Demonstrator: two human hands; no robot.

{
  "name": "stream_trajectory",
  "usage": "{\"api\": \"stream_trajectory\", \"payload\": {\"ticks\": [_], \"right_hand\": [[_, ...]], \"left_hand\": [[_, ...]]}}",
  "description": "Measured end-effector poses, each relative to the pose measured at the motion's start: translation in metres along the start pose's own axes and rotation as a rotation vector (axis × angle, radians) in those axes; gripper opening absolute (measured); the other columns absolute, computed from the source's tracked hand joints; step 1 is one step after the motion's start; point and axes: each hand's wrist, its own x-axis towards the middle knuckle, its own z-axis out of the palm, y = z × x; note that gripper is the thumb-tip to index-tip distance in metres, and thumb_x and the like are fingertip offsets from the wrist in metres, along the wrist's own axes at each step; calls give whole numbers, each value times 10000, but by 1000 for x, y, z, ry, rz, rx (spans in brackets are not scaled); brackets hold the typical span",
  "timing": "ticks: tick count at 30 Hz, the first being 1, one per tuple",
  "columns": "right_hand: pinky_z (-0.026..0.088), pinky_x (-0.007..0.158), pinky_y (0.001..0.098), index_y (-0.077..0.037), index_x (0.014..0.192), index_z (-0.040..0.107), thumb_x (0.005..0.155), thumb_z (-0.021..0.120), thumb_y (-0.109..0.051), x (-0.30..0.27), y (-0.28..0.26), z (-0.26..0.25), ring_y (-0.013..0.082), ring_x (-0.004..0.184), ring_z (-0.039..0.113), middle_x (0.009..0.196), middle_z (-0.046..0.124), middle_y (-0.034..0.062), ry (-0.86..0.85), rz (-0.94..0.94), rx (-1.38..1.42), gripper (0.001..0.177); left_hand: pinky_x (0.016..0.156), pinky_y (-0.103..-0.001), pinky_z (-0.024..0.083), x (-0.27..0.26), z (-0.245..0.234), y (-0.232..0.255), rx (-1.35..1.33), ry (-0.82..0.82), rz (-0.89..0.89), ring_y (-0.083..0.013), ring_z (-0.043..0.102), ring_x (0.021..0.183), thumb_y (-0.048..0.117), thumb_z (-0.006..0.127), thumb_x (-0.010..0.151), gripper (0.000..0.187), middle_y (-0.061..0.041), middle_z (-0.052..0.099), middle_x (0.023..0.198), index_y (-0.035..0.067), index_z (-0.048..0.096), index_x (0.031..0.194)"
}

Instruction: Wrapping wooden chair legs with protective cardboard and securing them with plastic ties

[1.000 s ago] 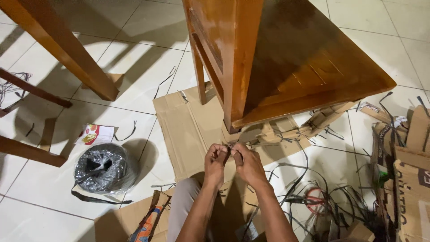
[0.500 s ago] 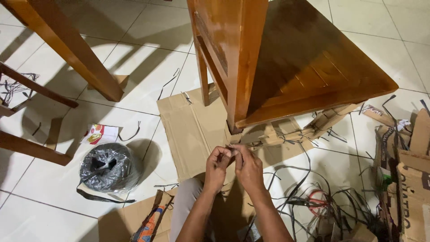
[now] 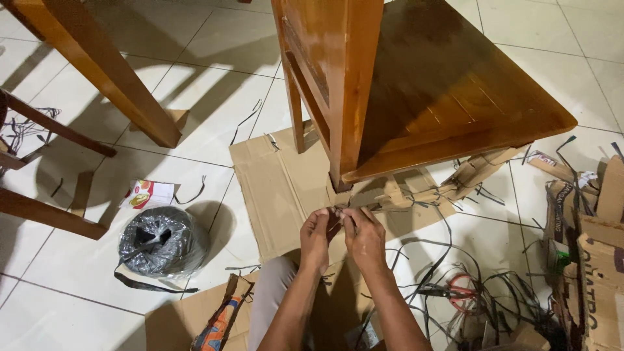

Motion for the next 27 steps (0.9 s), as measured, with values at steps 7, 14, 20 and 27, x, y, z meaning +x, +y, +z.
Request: {"api": "stream_trajectory", "payload": {"ticks": [7, 14, 20, 27], "right_hand": [[594, 710, 394, -110, 936, 776, 917, 742, -138, 1, -1, 2, 314, 802, 733, 786, 719, 95, 3, 3, -48, 48], [589, 724, 468, -98, 990, 741, 886, 783, -115, 5, -14, -3, 372, 826, 748, 791, 740, 162, -10, 149, 92, 113], [611, 751, 422, -158, 981, 793, 926, 713, -96, 11, -28, -7, 321, 800, 763, 832, 798, 97, -76, 106, 44, 115], [598, 747, 469, -143, 1024, 757, 977, 645, -143, 11, -15, -4, 368, 845, 736, 849, 748, 138, -161, 3, -9, 122]], "left_hand": [[859, -384, 587, 25, -4, -34, -52, 116, -70, -182, 698, 806, 178, 756, 946, 176, -113, 742, 820, 2, 745, 948], [807, -385, 600, 25, -7, -31, -149, 104, -83, -208, 712, 766, 98, 733, 921, 106, -125, 720, 785, -4, 727, 953], [962, -444, 540, 18, -7, -20, -107, 79, -70, -202, 692, 872, 129, 722, 943, 59, -102, 726, 859, 73, 722, 962], [1011, -450, 507, 6, -3, -14, -90, 67, 3, -195, 662, 957, 205, 702, 991, 202, -101, 714, 911, 60, 678, 1129]]}}
